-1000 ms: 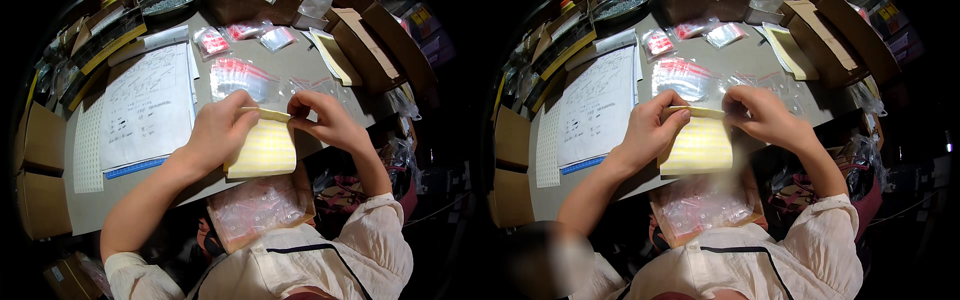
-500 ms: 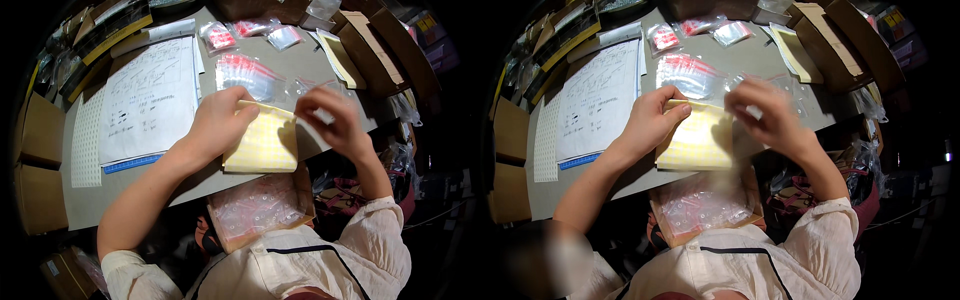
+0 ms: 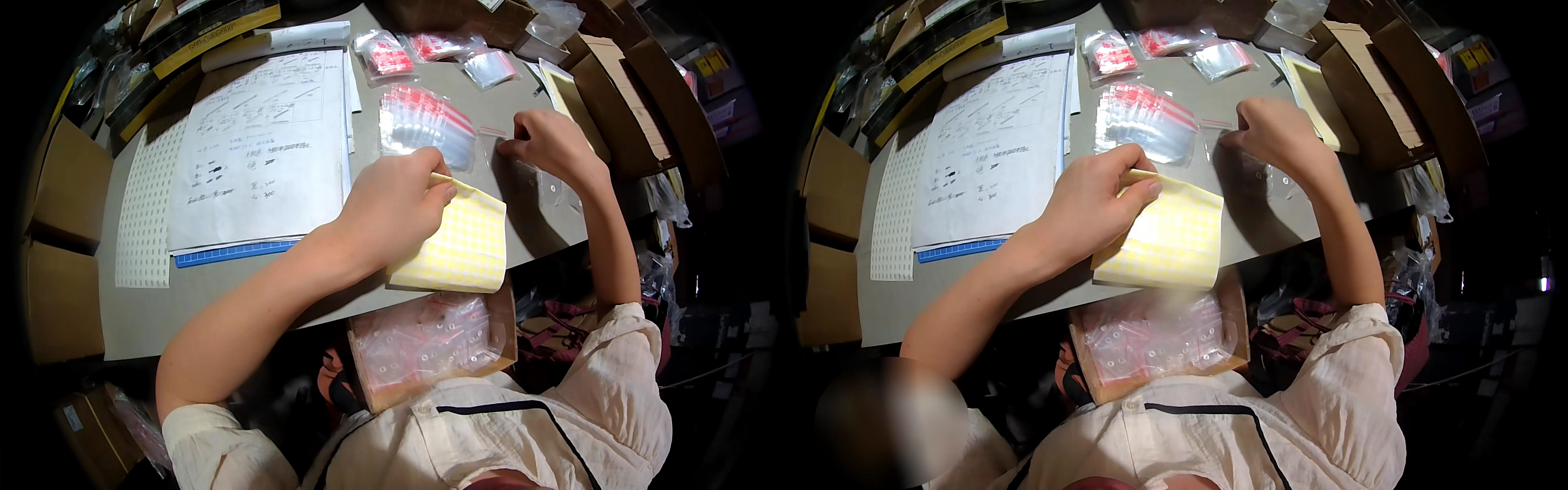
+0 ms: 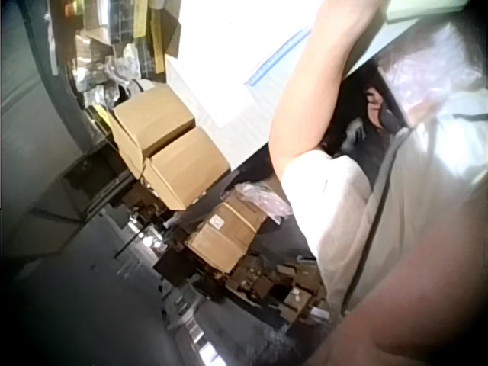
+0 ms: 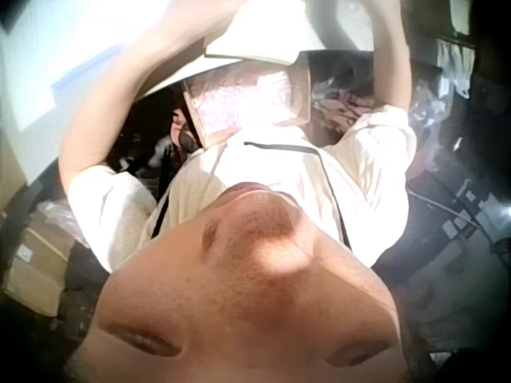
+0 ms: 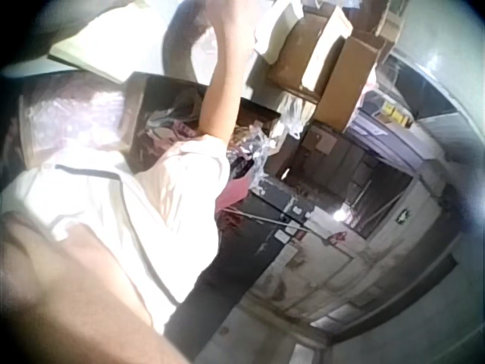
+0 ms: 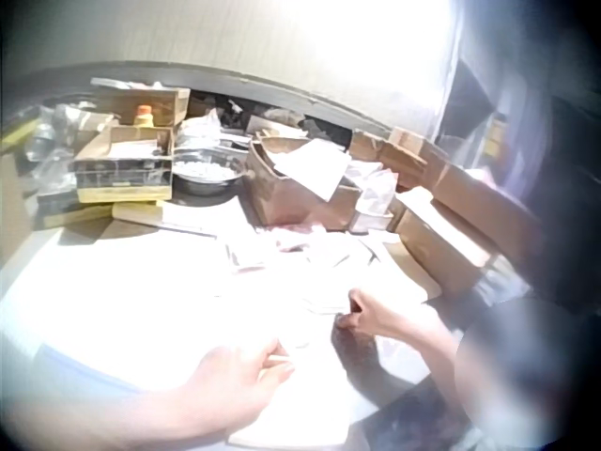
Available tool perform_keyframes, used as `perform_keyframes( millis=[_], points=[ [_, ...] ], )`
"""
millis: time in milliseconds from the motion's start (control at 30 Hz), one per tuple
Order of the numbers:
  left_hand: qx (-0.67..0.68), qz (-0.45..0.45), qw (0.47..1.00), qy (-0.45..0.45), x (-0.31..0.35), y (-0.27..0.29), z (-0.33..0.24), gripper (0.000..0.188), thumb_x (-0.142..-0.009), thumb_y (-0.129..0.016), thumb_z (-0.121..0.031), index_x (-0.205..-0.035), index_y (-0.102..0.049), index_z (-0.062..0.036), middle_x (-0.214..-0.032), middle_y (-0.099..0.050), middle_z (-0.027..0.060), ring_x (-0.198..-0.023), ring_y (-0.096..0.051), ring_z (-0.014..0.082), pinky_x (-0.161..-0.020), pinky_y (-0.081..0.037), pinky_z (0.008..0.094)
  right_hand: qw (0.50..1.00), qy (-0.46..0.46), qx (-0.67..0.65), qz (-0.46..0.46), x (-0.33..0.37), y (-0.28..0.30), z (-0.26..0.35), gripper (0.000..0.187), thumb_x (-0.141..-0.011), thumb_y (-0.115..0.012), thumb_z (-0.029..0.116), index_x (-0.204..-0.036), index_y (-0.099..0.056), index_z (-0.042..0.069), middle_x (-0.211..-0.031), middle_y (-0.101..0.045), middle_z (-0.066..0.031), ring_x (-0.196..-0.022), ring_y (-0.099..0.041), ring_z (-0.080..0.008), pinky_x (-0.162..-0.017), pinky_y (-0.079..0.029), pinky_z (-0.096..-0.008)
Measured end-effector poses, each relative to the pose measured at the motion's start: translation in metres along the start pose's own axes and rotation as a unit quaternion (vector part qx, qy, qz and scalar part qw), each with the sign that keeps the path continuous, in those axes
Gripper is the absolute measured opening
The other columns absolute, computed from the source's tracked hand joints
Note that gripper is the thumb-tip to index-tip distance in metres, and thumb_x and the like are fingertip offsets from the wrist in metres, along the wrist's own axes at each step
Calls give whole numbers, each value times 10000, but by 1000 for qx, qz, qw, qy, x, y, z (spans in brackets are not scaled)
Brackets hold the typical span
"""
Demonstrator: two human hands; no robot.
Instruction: The person applies small white stickers from a sheet onto a yellow paper envelope. They peel each sticker individually and press it onto the envelope surface, repeating the process for multiple stickers. The person also handles a small plastic bag containing red items and a roll of bubble wrap during the task.
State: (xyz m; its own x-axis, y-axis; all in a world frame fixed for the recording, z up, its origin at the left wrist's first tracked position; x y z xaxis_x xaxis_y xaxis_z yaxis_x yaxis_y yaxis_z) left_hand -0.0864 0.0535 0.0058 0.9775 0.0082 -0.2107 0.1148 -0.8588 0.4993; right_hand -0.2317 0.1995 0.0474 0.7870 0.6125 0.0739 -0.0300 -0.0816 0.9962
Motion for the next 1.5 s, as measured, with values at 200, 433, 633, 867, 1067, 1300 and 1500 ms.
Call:
perform_keyframes(
  millis=[200, 433, 633, 867, 1067, 1300, 1500],
  points=[
    [-2, -14, 1000, -16, -1, -1, -1, 247, -916, -682, -207, -1010, -669, 21, -893, -735, 222, -801, -722, 383, -722, -551, 430, 883, 140, -438, 87, -5, -10, 40, 166, -933, -697, 32, -1082, -643, -16, -948, -662, 7, -881, -625, -51, -811, -519, -237],
    [27, 10, 1000, -9, 1, -3, -4, 234, -935, -653, -193, -1031, -657, 21, -868, -717, 249, -833, -699, 428, -759, -535, 492, 960, 200, -149, -126, 2, -9, 58, 129, -870, -644, 11, -988, -596, -6, -948, -694, -196, -873, -672, -389, -760, -530, -441],
    [-7, 7, 999, -33, 6, -5, -13, 198, -936, -656, -183, -1024, -657, -6, -856, -719, 215, -792, -696, 393, -718, -534, 456, 986, 49, -143, -68, 7, -14, 9, 308, -888, -754, 210, -1053, -590, 8, -981, -690, -189, -923, -675, -380, -798, -526, -441],
    [-90, -26, 981, -170, 16, -4, -34, 133, -881, -708, -94, -975, -659, -13, -1038, -682, 154, -973, -655, 340, -837, -525, 398, 969, 4, -209, -129, 60, -6, -61, 590, -860, -835, 402, -1263, -624, 25, -1198, -602, -121, -1130, -583, -226, -927, -491, -342],
    [-3, -43, 978, -202, 9, 0, -35, 126, -871, -699, -82, -959, -655, -3, -1176, -662, 169, -1071, -642, 344, -942, -512, 406, 866, -132, -413, -251, 113, -57, -218, 468, -999, -702, 378, -1275, -667, 1, -1233, -675, -97, -1163, -607, -183, -1010, -466, -298],
    [343, -44, 938, 13, -13, 33, 2, 184, -927, -700, -196, -997, -657, -32, -1029, -697, 48, -958, -611, 90, -855, -484, 253, 883, -132, -390, -224, 107, -78, -182, 663, -992, -654, 514, -1395, -587, -8, -1434, -575, -194, -1372, -512, -291, -1148, -374, -392],
    [387, -152, 910, 4, -26, 88, 22, 233, -952, -671, -254, -1055, -670, -45, -961, -676, 7, -919, -599, 88, -893, -420, 239, 971, -110, -144, -154, 73, -64, -106, 759, -878, -675, 678, -1491, -557, 246, -1616, -382, -232, -1514, -300, -431, -1174, -152, -698]
  ],
)
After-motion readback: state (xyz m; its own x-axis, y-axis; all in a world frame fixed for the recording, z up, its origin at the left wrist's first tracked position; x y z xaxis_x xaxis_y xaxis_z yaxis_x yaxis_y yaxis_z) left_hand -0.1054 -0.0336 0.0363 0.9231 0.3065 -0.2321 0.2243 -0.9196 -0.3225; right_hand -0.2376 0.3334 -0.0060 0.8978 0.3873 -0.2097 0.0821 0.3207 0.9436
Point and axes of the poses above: each hand's wrist, its own x-axis away from the middle knuckle, its own y-axis out of the back of the hand, z = x × y, the point moved 9 cm from there along -x, towards the middle knuckle
